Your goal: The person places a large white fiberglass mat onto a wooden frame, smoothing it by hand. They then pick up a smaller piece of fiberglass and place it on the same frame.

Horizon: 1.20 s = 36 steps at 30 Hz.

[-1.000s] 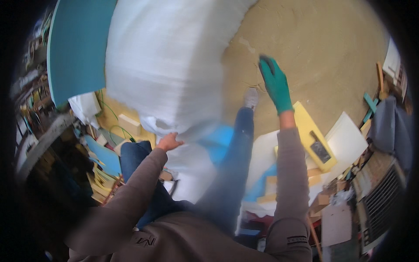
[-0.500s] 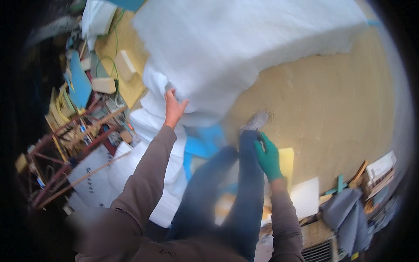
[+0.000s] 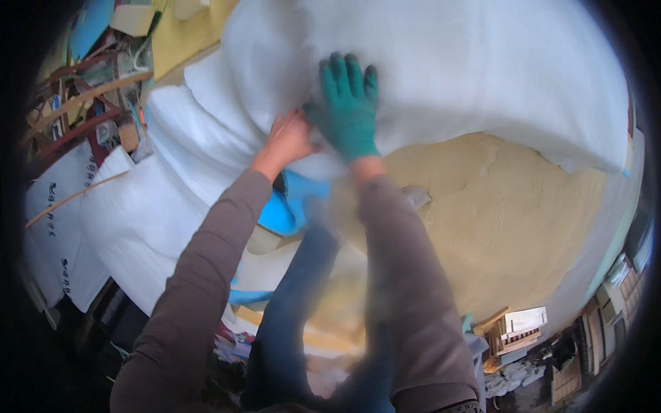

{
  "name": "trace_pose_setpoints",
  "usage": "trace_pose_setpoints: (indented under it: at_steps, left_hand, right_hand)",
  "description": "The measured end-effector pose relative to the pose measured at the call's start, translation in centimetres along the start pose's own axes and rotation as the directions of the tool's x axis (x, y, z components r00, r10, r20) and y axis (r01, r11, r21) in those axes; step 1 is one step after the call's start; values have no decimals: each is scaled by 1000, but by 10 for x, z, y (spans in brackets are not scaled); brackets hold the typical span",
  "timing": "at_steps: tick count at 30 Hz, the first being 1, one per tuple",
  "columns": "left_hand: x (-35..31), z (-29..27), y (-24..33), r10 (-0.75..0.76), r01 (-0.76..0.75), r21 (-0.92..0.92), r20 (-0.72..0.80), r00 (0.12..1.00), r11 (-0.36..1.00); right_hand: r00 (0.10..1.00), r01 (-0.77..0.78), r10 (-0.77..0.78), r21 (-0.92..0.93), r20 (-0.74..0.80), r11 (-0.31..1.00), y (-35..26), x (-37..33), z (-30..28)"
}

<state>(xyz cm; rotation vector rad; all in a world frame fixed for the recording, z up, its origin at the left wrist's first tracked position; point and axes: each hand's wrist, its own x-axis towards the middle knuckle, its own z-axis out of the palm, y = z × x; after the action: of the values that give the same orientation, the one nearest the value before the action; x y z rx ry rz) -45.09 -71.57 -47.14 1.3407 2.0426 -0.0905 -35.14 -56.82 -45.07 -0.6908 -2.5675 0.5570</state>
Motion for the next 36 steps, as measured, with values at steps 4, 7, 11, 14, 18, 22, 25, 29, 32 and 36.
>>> trace_pose_setpoints:
  at_steps: [4, 7, 11, 14, 18, 22, 25, 29, 32, 36]
  left_hand:
    - [38, 25, -6, 137, -133, 73, -47, 990, 988]
    - [41, 32, -13, 48, -61, 121, 103, 994, 991]
    - [19, 16, -29, 7, 1, -33, 242, 970, 999]
    - [4, -2, -38, 69, -52, -100, 172, 983, 994]
    - [0, -15, -31, 167, -150, -123, 144, 975, 981]
    - [-20, -25, -26, 90, -79, -54, 246, 965, 995]
    - [-59, -37, -46, 45, -6, -154, 256, 966, 988]
    - [-131, -56, -100, -88, 138, -247, 202, 975, 959]
    - [-143, -50, -92, -121, 165, -339, 147, 982, 926]
    - [-81, -6, -22, 113, -115, -201, -21, 993, 973]
  right_hand:
    - [998, 53, -47, -157, 43, 986, 24, -14, 29]
    - [996, 82, -74, -162, 59, 983, 31, -17, 33]
    - [996, 35, -28, -82, 79, 996, 7, 1, -6]
    - [996, 37, -43, 88, 76, 995, -23, 4, -57]
    - [839, 223, -354, 334, 412, 916, -48, -27, -61]
    - [676, 200, -287, 205, 679, 958, -6, -36, 12]
    - [476, 292, -209, 72, 854, 954, 47, -34, 28]
    - [592, 442, -384, 113, 709, 890, 61, -40, 13]
    - [576, 481, -441, 151, 688, 864, 43, -40, 6]
    - [527, 439, -422, 189, 738, 879, 33, -38, -4]
